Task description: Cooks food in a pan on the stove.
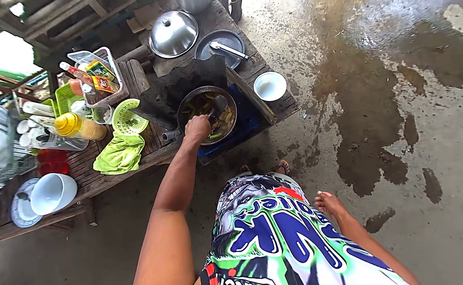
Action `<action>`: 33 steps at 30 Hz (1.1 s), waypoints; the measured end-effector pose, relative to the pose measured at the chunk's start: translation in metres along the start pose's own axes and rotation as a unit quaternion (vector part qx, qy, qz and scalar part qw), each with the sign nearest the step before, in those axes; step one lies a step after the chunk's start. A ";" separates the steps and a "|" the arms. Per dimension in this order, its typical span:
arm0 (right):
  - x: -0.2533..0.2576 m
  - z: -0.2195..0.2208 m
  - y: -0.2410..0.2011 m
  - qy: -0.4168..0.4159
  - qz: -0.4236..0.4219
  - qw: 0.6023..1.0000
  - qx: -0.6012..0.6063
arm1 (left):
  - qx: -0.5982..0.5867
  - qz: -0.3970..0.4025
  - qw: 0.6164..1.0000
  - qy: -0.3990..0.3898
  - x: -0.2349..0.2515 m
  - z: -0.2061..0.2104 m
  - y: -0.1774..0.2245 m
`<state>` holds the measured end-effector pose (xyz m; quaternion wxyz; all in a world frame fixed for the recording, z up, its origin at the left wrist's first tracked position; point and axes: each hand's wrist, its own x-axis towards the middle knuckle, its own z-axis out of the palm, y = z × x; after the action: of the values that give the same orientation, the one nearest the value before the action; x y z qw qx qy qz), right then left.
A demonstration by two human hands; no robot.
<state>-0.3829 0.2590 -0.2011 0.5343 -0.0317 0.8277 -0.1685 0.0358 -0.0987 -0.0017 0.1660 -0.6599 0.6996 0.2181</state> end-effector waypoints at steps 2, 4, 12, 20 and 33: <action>0.001 -0.001 -0.006 0.002 -0.010 1.000 0.007 | 0.010 -0.005 1.000 -0.012 0.010 -0.003 0.001; 0.001 -0.002 -0.009 0.004 -0.017 1.000 0.015 | 0.019 -0.004 1.000 -0.017 0.011 -0.011 -0.001; -0.008 0.004 0.002 -0.002 0.012 1.000 0.005 | 0.038 0.019 0.998 -0.052 0.010 -0.019 0.000; -0.014 0.004 0.002 -0.003 0.012 1.000 0.007 | 0.023 -0.044 0.998 -0.028 0.025 -0.037 -0.016; -0.011 0.002 -0.002 0.001 0.002 1.000 -0.002 | -0.009 -0.050 0.998 -0.029 0.040 -0.051 -0.059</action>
<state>-0.3763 0.2595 -0.1916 0.5336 -0.0305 0.8287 -0.1661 0.0943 -0.1614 0.0162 0.1908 -0.6888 0.6589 0.2345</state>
